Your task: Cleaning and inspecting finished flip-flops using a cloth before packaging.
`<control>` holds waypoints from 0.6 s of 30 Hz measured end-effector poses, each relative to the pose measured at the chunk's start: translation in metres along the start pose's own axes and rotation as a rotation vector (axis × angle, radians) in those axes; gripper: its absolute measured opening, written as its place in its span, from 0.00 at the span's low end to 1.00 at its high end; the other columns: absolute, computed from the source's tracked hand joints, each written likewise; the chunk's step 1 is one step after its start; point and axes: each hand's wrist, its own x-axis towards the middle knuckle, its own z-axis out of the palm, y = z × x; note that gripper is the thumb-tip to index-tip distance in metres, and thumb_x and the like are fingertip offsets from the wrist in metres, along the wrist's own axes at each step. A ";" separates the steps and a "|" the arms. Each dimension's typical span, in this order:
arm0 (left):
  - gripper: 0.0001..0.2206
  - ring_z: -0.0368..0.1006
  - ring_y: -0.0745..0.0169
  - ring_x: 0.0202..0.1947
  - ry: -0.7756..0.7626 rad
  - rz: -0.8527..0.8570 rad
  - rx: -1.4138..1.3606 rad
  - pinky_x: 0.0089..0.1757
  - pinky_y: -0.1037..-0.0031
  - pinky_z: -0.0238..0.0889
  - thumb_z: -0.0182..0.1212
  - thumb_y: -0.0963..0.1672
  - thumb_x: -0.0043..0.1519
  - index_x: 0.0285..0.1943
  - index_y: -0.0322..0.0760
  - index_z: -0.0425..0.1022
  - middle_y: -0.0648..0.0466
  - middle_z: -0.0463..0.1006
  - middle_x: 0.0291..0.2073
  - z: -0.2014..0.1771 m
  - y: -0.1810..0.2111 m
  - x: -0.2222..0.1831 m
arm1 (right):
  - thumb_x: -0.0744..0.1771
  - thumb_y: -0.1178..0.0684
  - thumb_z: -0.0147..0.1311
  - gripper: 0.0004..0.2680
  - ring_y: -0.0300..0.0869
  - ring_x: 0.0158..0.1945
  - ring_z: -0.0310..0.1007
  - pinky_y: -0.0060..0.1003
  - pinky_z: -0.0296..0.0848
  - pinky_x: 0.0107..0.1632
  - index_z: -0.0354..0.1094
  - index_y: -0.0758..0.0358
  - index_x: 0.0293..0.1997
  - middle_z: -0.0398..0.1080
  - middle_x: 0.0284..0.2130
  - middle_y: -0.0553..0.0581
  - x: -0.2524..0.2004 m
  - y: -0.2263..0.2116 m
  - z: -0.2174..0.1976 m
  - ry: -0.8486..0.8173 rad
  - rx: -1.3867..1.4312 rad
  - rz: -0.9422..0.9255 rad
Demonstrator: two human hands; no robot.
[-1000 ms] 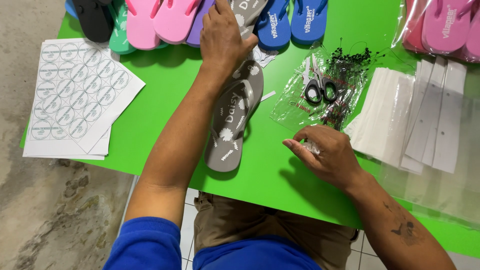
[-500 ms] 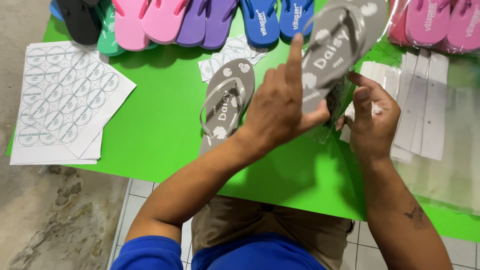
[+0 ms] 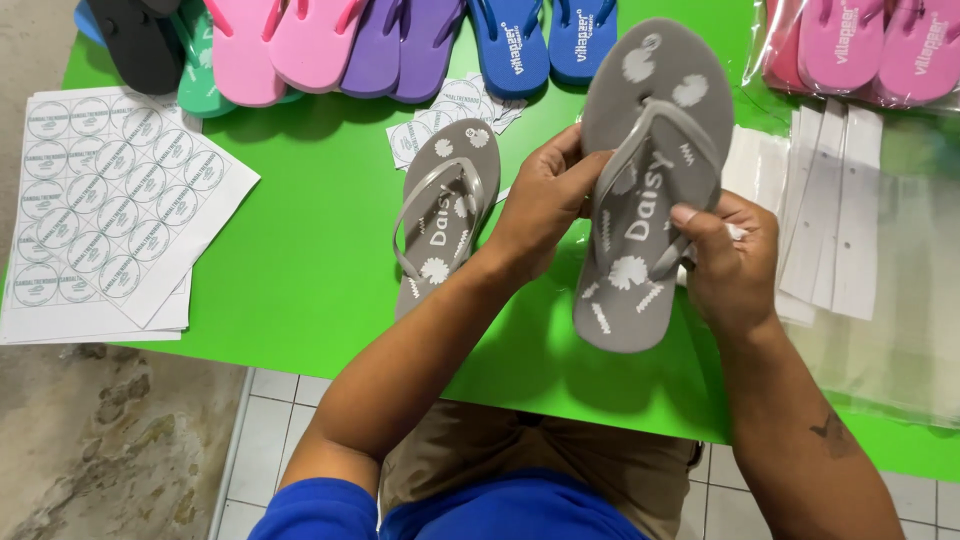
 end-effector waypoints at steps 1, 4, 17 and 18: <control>0.11 0.70 0.75 0.31 0.000 -0.001 -0.002 0.30 0.77 0.67 0.60 0.43 0.64 0.54 0.38 0.77 0.60 0.80 0.35 0.003 0.000 0.000 | 0.68 0.51 0.51 0.08 0.35 0.24 0.63 0.29 0.63 0.27 0.66 0.62 0.31 0.65 0.23 0.48 -0.002 -0.005 0.004 0.000 -0.001 0.002; 0.09 0.81 0.65 0.28 0.136 0.080 -0.062 0.27 0.75 0.75 0.73 0.44 0.58 0.43 0.38 0.81 0.53 0.83 0.29 0.009 0.002 0.000 | 0.67 0.53 0.57 0.07 0.31 0.33 0.62 0.27 0.65 0.33 0.69 0.62 0.28 0.65 0.21 0.49 -0.006 -0.019 0.014 -0.076 -0.042 -0.040; 0.10 0.77 0.70 0.24 0.267 0.098 0.070 0.25 0.79 0.72 0.76 0.42 0.51 0.35 0.38 0.78 0.53 0.79 0.22 0.022 0.023 -0.029 | 0.72 0.38 0.43 0.19 0.33 0.21 0.60 0.29 0.65 0.24 0.62 0.69 0.51 0.60 0.24 0.54 0.005 -0.009 -0.001 0.156 0.035 -0.174; 0.11 0.75 0.73 0.27 0.252 0.119 0.159 0.28 0.80 0.71 0.77 0.43 0.50 0.37 0.39 0.78 0.55 0.78 0.23 0.024 0.021 -0.034 | 0.70 0.40 0.39 0.16 0.30 0.21 0.57 0.28 0.65 0.24 0.60 0.64 0.51 0.57 0.24 0.48 0.006 -0.007 -0.004 0.165 0.183 -0.064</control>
